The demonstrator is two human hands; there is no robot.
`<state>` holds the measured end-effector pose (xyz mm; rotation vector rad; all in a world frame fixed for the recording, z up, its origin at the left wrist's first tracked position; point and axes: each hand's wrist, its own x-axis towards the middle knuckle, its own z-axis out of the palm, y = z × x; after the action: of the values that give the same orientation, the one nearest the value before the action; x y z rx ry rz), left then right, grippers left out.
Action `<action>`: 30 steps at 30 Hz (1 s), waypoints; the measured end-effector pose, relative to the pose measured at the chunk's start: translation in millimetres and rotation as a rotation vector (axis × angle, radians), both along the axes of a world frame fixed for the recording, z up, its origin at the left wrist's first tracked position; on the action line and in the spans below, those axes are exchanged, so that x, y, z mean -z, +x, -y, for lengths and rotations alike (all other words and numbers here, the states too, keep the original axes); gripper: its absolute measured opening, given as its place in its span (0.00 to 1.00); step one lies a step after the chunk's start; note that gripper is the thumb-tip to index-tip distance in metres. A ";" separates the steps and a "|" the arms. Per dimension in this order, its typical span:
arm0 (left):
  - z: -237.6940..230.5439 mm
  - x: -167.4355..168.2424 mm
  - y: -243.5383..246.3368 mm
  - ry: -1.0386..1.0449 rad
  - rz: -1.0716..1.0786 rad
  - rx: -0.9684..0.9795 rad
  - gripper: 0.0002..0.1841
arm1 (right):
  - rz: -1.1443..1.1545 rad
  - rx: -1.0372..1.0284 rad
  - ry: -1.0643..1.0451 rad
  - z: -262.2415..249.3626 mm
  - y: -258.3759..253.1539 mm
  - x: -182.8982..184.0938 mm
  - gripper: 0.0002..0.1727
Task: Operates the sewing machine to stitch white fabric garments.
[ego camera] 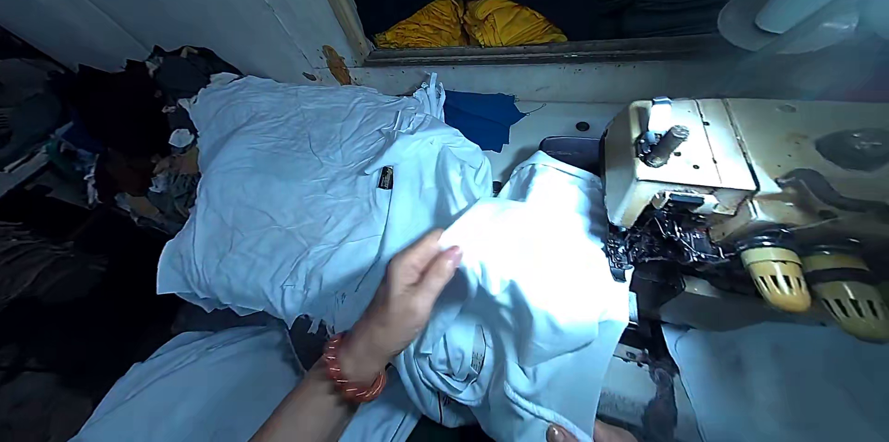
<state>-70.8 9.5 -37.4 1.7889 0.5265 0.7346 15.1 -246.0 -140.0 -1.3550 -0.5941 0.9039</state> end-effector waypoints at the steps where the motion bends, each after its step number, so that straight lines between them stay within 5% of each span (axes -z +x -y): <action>1: 11.6 -12.4 -8.9 -0.438 0.100 0.016 0.16 | 0.001 0.003 0.006 0.5 -1.3 -2.4 0.06; 3: 21.7 -23.6 -24.2 -0.936 0.122 -0.072 0.18 | 0.004 0.024 -0.010 2.5 -5.1 -10.9 0.08; 5: 16.5 -17.8 -35.2 -0.917 -0.071 -0.161 0.18 | 0.027 0.031 -0.011 5.5 -6.6 -18.8 0.10; 9: 13.3 12.7 -53.2 -0.102 -0.488 -0.197 0.03 | 0.037 0.038 -0.002 15.1 -9.3 -15.2 0.09; 11: 24.5 21.1 -56.5 0.391 -0.413 -0.195 0.10 | 0.053 0.029 0.022 18.4 -10.2 -16.2 0.08; 13: 47.8 20.4 -52.1 0.582 -0.235 -0.071 0.11 | 0.074 0.002 0.061 20.7 -11.6 -18.4 0.07; 17: 106.3 43.2 -43.0 0.614 -0.178 0.248 0.19 | 0.110 -0.071 0.157 21.5 -11.6 -21.8 0.07; 20: 122.8 61.6 -34.4 0.526 -0.147 0.141 0.12 | 0.141 -0.118 0.151 21.9 -9.9 -27.3 0.04; 24: 105.0 33.0 -9.2 -0.426 -0.122 -0.135 0.10 | 0.119 -0.169 0.183 20.2 -4.5 -29.3 0.03; 25: 95.4 23.6 -7.6 -0.498 -0.081 -0.153 0.08 | 0.104 -0.178 0.189 20.1 -3.3 -28.1 0.03; 30: 89.5 3.6 -17.1 0.235 -0.004 0.286 0.06 | 0.072 -0.174 0.248 26.1 1.0 -15.7 0.06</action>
<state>-87.9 -80.0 -41.1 2.0309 0.1844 0.6121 16.1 -272.2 -124.3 -1.1283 -0.8612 0.8903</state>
